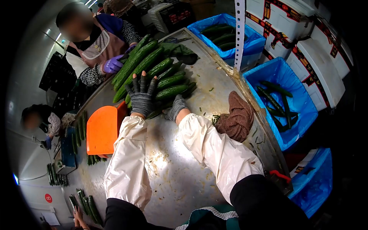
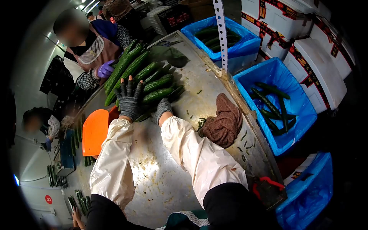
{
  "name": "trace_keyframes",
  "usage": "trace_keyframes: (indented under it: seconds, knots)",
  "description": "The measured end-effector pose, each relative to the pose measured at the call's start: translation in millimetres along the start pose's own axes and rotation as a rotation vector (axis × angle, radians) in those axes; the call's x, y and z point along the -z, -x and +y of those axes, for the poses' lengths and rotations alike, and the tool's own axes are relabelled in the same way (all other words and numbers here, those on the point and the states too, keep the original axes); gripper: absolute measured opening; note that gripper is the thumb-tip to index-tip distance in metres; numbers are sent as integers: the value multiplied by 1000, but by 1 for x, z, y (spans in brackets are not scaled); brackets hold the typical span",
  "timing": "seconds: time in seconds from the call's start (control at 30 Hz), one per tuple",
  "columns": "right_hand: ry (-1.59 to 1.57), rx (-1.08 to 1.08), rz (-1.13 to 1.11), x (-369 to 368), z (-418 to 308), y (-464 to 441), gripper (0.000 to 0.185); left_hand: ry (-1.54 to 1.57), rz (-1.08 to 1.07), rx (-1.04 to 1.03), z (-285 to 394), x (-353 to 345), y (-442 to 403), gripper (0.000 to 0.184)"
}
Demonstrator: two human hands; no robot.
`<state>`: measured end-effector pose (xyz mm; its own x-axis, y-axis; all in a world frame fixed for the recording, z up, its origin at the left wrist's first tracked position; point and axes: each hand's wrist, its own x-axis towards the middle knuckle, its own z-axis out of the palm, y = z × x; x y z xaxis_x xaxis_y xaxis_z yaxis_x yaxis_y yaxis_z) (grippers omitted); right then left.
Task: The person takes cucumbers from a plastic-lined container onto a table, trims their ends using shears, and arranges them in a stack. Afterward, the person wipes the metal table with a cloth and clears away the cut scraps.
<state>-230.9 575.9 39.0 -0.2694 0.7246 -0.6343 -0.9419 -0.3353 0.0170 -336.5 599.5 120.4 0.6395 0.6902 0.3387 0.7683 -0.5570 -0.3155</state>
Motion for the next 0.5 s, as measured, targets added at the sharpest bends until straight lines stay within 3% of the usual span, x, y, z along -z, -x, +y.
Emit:
trace_keyframes:
  seconds: [0.1, 0.17, 0.23, 0.33, 0.37, 0.43, 0.5]
  knots:
    - [-19, -9, -73, 2, 5, -2, 76, 45, 17, -20, 2, -4, 5, 102]
    - [-154, 11, -130, 3, 4, 0, 63, 75, 24, -37, 3, -14, 11, 98]
    - [-144, 5, -52, 1, 5, 20, 68, 109, 9, -17, 9, -18, 18, 94]
    - [-183, -26, -284, 6, 7, 35, 81, 81, 37, -56, 16, -25, 27, 96]
    - [-179, -31, -281, 5, 8, 41, 81, 80, 34, -49, 18, -28, 31, 96]
    - [-219, -76, -9, 4, 10, 49, 87, 69, 50, -65, 22, -33, 37, 93]
    - [-182, -60, -18, 21, 11, 28, 93, 70, 60, -60, 26, -34, 41, 93]
